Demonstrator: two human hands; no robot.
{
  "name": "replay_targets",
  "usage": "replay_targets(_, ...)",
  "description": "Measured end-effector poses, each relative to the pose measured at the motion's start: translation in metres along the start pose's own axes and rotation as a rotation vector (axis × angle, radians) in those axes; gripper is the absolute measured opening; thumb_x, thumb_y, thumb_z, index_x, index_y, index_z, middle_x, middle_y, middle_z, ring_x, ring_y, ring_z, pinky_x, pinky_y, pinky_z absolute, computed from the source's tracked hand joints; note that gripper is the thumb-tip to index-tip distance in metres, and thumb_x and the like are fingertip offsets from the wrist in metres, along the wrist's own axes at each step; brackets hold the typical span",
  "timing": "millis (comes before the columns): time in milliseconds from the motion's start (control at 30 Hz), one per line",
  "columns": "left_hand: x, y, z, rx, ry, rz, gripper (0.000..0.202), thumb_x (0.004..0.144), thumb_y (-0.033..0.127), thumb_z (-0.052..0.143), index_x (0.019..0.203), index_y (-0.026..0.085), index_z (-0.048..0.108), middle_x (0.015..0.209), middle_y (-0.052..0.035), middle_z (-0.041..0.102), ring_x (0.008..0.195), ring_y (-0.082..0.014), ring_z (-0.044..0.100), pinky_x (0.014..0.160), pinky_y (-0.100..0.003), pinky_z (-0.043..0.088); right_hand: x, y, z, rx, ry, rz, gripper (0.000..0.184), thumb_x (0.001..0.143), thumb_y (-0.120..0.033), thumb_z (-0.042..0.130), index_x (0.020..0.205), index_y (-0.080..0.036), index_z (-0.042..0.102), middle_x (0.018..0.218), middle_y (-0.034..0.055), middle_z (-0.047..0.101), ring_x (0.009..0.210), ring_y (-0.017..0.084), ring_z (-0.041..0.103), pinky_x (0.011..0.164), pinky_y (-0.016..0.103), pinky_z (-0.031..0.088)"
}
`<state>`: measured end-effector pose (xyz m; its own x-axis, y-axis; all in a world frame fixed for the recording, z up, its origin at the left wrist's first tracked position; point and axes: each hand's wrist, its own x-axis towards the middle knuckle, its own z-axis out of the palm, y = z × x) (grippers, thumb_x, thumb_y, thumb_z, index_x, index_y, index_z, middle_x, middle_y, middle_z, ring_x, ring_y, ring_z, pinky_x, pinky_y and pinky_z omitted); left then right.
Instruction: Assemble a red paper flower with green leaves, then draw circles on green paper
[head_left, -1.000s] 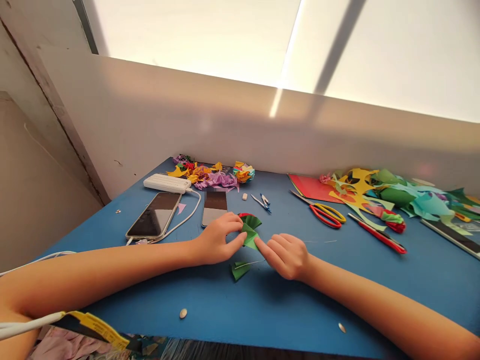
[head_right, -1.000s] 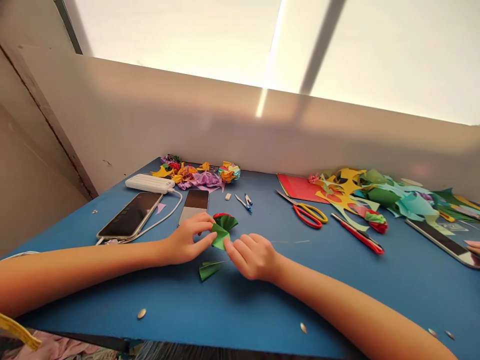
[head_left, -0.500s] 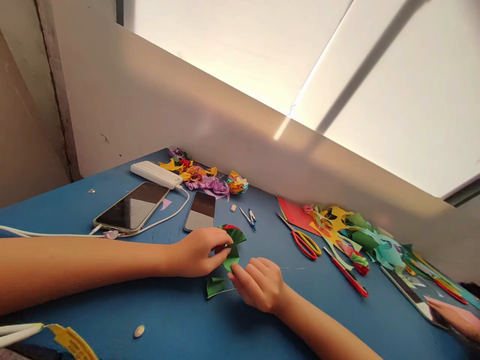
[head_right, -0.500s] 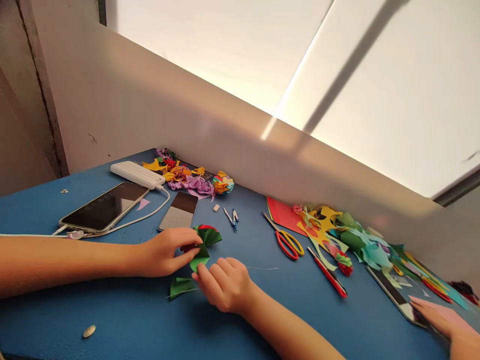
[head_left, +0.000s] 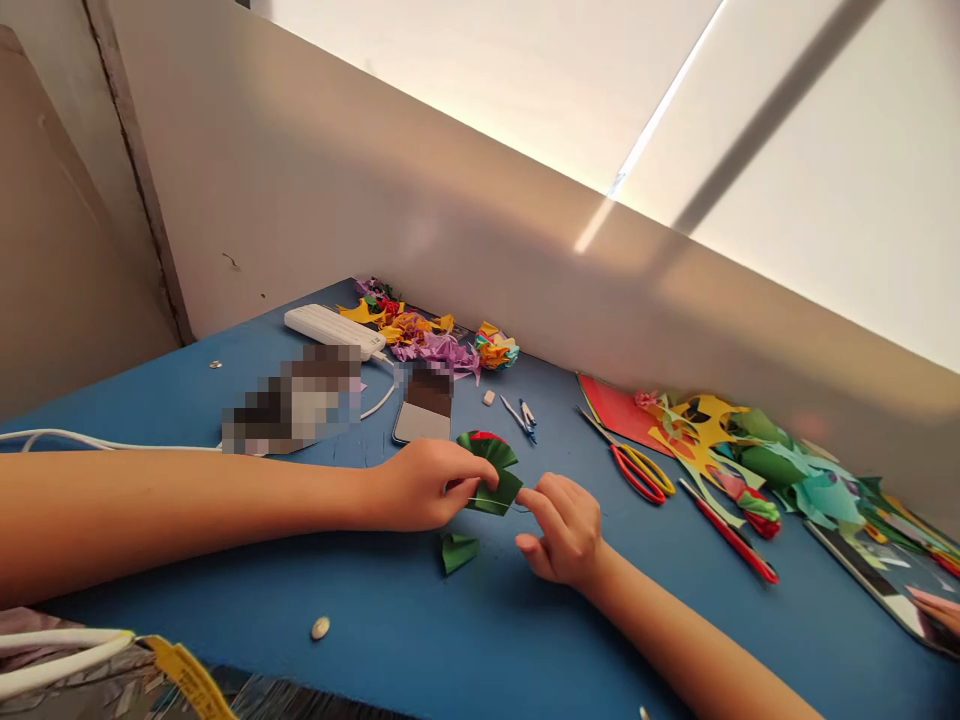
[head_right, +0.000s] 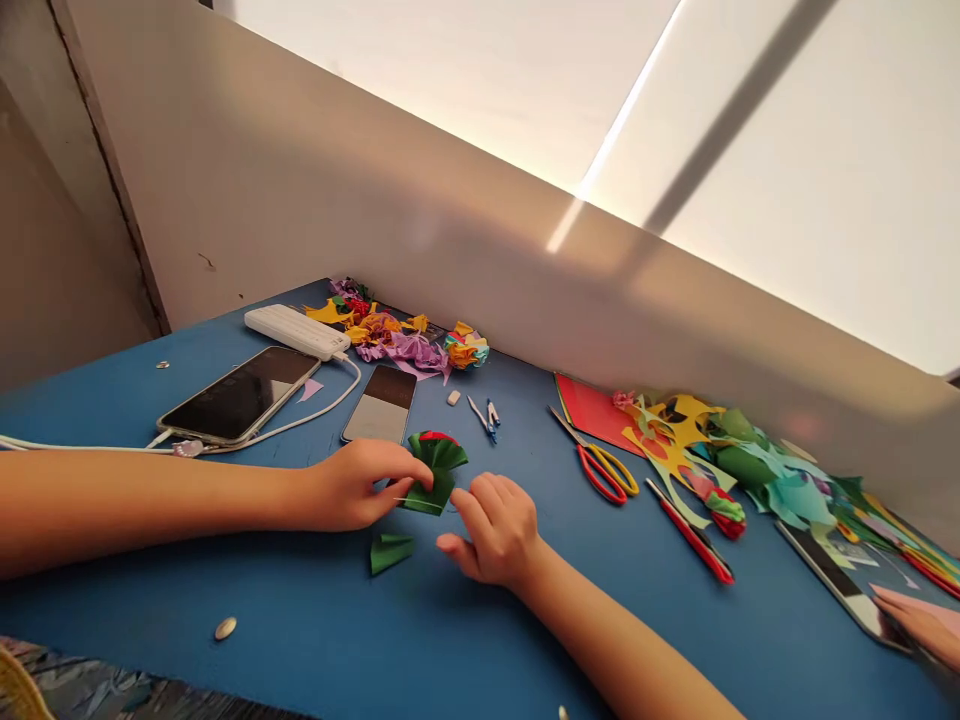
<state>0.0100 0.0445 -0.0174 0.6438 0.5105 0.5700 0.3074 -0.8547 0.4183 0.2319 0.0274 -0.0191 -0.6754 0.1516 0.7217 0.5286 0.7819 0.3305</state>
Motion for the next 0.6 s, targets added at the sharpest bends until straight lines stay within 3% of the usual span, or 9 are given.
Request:
replay_targets(133,0.0015,0.0007,-0.0023,-0.003,-0.004,0.065,0.021,0.086,0.015,0.043,0.091,0.018,0.064,0.077,-0.0034,0.062,0.071,-0.0125,0.057,0.066,-0.02,0.042,-0.0024,0.0018,0.0016,-0.038,0.011,-0.113,0.042,0.089,-0.048,0.042,0.105,-0.011,0.053,0.06,0.0012,0.048,0.055,0.015,0.044,0.051,0.027,0.031)
replay_targets(233,0.002,0.0022,-0.0036,0.01,0.006,0.072,0.021,0.087,0.015,0.043,0.089,0.017,0.064,0.072,-0.0027,0.059,0.068,-0.0123,0.055,0.063,-0.02,0.041,-0.0043,0.0022,-0.0001,-0.047,-0.014,-0.179,0.036,0.084,-0.04,0.051,0.109,-0.014,0.053,0.059,-0.0014,0.046,0.052,0.013,0.041,0.049,0.026,0.029)
replay_targets(367,0.0017,0.0037,-0.004,0.032,0.009,0.072,0.021,0.086,0.014,0.042,0.089,0.017,0.063,0.072,-0.0029,0.06,0.067,-0.0121,0.054,0.063,-0.02,0.04,-0.0043,0.0033,-0.0038,-0.022,-0.072,-0.226,0.035,0.076,-0.018,0.048,0.111,-0.015,0.055,0.069,0.0029,0.055,0.053,0.012,0.045,0.05,0.025,0.035)
replay_targets(600,0.0014,0.0046,-0.004,0.101,-0.028,0.079,0.022,0.084,0.013,0.041,0.089,0.017,0.063,0.062,0.0006,0.057,0.059,-0.0105,0.054,0.057,-0.02,0.039,-0.0042,0.0029,-0.0034,0.012,-0.088,-0.259,0.034,0.072,-0.011,0.053,0.105,-0.008,0.06,0.092,0.0095,0.069,0.052,0.009,0.051,0.043,0.026,0.034)
